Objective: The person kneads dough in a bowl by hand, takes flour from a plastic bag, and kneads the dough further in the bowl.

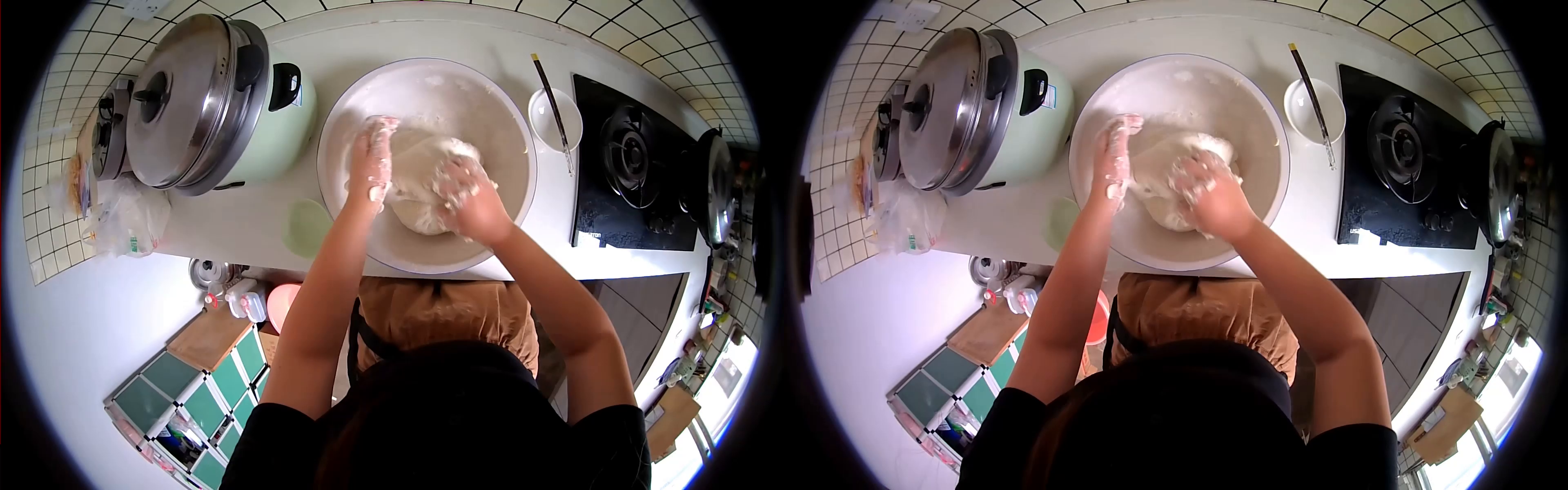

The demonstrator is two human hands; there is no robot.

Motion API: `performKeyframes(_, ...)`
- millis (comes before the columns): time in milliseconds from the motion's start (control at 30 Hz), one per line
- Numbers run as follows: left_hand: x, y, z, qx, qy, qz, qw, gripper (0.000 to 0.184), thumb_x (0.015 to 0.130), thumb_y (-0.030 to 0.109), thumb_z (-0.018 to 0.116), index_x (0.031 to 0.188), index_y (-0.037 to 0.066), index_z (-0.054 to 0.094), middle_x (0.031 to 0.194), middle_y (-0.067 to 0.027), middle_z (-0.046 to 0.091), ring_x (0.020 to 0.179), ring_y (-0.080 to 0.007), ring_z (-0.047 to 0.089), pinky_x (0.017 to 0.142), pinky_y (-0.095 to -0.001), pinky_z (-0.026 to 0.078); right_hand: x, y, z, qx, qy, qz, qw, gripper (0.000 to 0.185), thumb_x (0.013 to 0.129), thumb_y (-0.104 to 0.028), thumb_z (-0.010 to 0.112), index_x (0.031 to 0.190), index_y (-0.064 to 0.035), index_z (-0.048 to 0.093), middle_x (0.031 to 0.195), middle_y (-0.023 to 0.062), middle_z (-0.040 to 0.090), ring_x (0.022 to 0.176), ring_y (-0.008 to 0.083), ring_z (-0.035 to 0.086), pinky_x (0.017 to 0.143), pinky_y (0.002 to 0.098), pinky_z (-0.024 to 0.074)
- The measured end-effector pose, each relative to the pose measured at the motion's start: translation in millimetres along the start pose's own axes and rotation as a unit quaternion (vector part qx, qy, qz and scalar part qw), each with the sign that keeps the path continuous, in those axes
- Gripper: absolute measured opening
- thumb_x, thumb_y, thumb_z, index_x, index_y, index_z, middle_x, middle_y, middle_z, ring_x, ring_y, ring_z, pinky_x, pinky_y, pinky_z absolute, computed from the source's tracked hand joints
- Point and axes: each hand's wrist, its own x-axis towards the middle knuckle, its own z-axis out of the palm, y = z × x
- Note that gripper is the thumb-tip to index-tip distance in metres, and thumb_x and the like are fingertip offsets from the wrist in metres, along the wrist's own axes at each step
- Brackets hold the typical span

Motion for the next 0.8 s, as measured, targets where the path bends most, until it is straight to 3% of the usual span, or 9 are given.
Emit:
performKeyframes(100, -17, 17, 36, 0.204, -0.120, -0.024, 0.971, 0.030, 0.094, 0.025, 0.043, 0.108, 0.005, 0.060, 0.108, -0.0110, 0.063, 0.103, -0.0264, 0.058, 0.093, -0.0348, 0.041, -42, -14, -16, 0.004, 0.003, 0.005, 1.000, 0.036, 0.063, -0.019, 0.074, 0.096, -0.0093, 0.064, 0.108, 0.0114, 0.058, 0.107, 0.0341, 0.053, 0.094, 0.0464, 0.0421)
performKeyframes(200, -39, 16, 51, 0.420, -0.238, 0.014, 0.876, 0.042, 0.089, 0.031, 0.047, 0.128, 0.013, 0.048, 0.122, -0.0146, 0.055, 0.111, -0.0354, 0.051, 0.097, -0.0429, 0.039, -59, -29, -42, 0.006, -0.026, 0.045, 0.999, 0.034, 0.064, -0.022, 0.073, 0.095, -0.0093, 0.064, 0.105, 0.0119, 0.058, 0.104, 0.0345, 0.054, 0.091, 0.0465, 0.0427)
performKeyframes(300, -60, -8, 49, 0.453, -0.164, 0.118, 0.868, 0.052, 0.086, 0.033, 0.051, 0.134, 0.015, 0.042, 0.129, -0.0131, 0.051, 0.115, -0.0352, 0.049, 0.098, -0.0447, 0.037, -52, -28, -58, 0.012, -0.012, 0.084, 0.996, 0.030, 0.068, -0.022, 0.068, 0.094, -0.0066, 0.063, 0.102, 0.0139, 0.058, 0.101, 0.0361, 0.054, 0.090, 0.0463, 0.0416)
performKeyframes(333, -64, 7, 54, 0.467, -0.210, -0.013, 0.859, 0.062, 0.083, 0.036, 0.054, 0.138, 0.014, 0.036, 0.140, -0.0094, 0.041, 0.128, -0.0294, 0.039, 0.107, -0.0439, 0.027, -48, -26, -56, 0.008, 0.020, 0.096, 0.995, 0.029, 0.069, -0.021, 0.067, 0.093, -0.0059, 0.063, 0.102, 0.0145, 0.058, 0.100, 0.0364, 0.053, 0.090, 0.0466, 0.0409)
performKeyframes(467, -83, 7, 62, 0.566, -0.237, 0.020, 0.790, 0.063, 0.084, 0.040, 0.051, 0.139, 0.013, 0.035, 0.145, -0.0091, 0.034, 0.134, -0.0243, 0.030, 0.111, -0.0418, 0.020, -2, -19, -36, -0.006, 0.125, 0.033, 0.992, 0.032, 0.076, -0.021, 0.059, 0.102, -0.0013, 0.059, 0.109, 0.0198, 0.056, 0.106, 0.0416, 0.049, 0.094, 0.0515, 0.0361)
performKeyframes(500, -87, -2, 59, 0.498, -0.202, 0.077, 0.840, 0.060, 0.084, 0.040, 0.050, 0.137, 0.013, 0.039, 0.143, -0.0099, 0.038, 0.133, -0.0245, 0.032, 0.111, -0.0420, 0.021, 10, -17, -30, 0.000, 0.120, 0.010, 0.993, 0.035, 0.079, -0.021, 0.056, 0.108, -0.0003, 0.057, 0.114, 0.0217, 0.055, 0.109, 0.0435, 0.046, 0.097, 0.0510, 0.0339)
performKeyframes(533, -89, -20, 59, 0.490, -0.182, 0.118, 0.845, 0.055, 0.083, 0.037, 0.052, 0.132, 0.012, 0.045, 0.138, -0.0104, 0.043, 0.130, -0.0252, 0.037, 0.110, -0.0425, 0.023, 9, -10, -4, 0.018, 0.118, 0.070, 0.990, 0.035, 0.077, -0.024, 0.058, 0.105, -0.0038, 0.060, 0.112, 0.0184, 0.057, 0.106, 0.0396, 0.051, 0.095, 0.0505, 0.0371)
performKeyframes(667, -79, -25, 54, 0.405, -0.111, 0.234, 0.877, 0.042, 0.078, 0.029, 0.059, 0.117, 0.012, 0.058, 0.123, -0.0100, 0.056, 0.119, -0.0270, 0.049, 0.105, -0.0440, 0.032, 2, 1, 18, 0.013, 0.098, 0.102, 0.990, 0.040, 0.076, -0.027, 0.058, 0.111, -0.0077, 0.059, 0.115, 0.0171, 0.056, 0.107, 0.0372, 0.052, 0.097, 0.0499, 0.0365)
performKeyframes(800, -48, -45, 51, 0.429, -0.091, 0.226, 0.870, 0.044, 0.073, 0.033, 0.064, 0.113, 0.015, 0.060, 0.117, -0.0077, 0.058, 0.112, -0.0265, 0.054, 0.101, -0.0453, 0.036, 28, 21, 34, -0.017, 0.073, 0.118, 0.990, 0.041, 0.074, -0.028, 0.058, 0.111, -0.0126, 0.060, 0.113, 0.0141, 0.057, 0.104, 0.0352, 0.053, 0.096, 0.0536, 0.0347)
